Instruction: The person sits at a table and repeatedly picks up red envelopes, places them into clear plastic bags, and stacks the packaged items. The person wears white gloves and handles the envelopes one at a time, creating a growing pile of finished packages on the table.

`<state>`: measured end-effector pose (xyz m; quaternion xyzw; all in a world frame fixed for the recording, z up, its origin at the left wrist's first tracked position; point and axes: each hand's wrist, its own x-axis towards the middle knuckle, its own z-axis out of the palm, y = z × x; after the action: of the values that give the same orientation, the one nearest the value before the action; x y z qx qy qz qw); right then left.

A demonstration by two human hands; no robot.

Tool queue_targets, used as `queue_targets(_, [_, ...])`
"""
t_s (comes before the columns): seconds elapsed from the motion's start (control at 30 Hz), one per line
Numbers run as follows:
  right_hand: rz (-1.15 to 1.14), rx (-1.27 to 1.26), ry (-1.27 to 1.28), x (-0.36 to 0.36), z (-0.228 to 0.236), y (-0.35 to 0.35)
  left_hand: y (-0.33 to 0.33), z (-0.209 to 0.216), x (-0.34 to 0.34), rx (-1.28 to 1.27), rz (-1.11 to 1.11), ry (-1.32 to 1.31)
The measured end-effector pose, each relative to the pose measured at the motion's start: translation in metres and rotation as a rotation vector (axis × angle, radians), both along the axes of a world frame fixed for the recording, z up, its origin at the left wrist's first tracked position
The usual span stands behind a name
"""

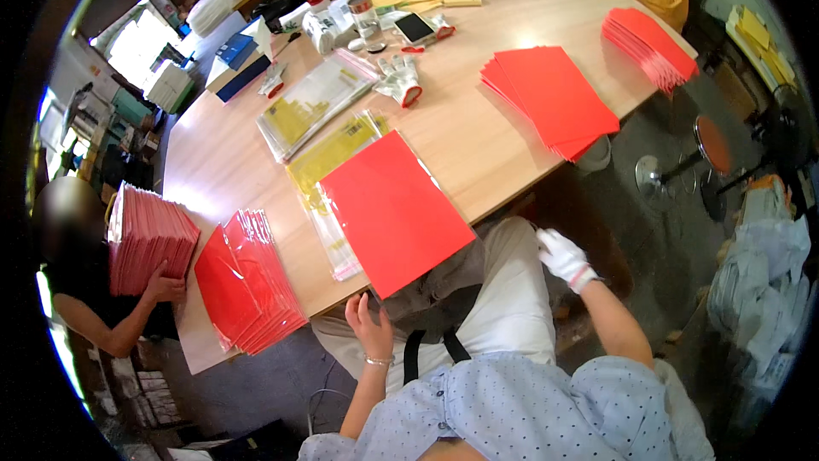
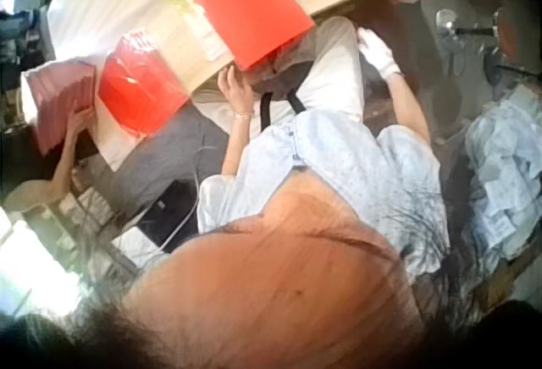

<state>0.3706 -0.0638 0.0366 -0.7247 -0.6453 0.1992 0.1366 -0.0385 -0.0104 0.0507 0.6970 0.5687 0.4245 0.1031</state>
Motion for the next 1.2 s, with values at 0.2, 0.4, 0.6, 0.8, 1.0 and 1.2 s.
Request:
queue_targets(0.2, [0.493,0.672,0.222,-0.082,0.060,0.084,0.031,0.021,-0.012,0.145,-0.416,0.246])
queue_targets(0.4, [0.233,0.226,0.044,-0.091,0.062,0.098,0.043,0.001,-0.011,-0.318,-0.156,0.030])
queue_targets(0.6, [-0.232,0.106,0.473,-0.115,0.057,0.089,0.029,0.002,-0.006,-0.934,0.032,-0.886])
queue_targets(0.8, [-0.073,0.085,1.047,-0.151,0.031,0.064,0.027,0.071,-0.040,-0.708,-0.203,-0.725])
queue_targets(1.0, [0.350,0.330,0.876,-0.300,0.085,0.112,0.021,0.134,-0.186,-0.272,0.073,-0.512])
queue_targets(1.2, [0.714,0.138,0.519,-0.472,0.089,0.194,0.060,0.029,-0.415,-0.220,0.394,0.374])
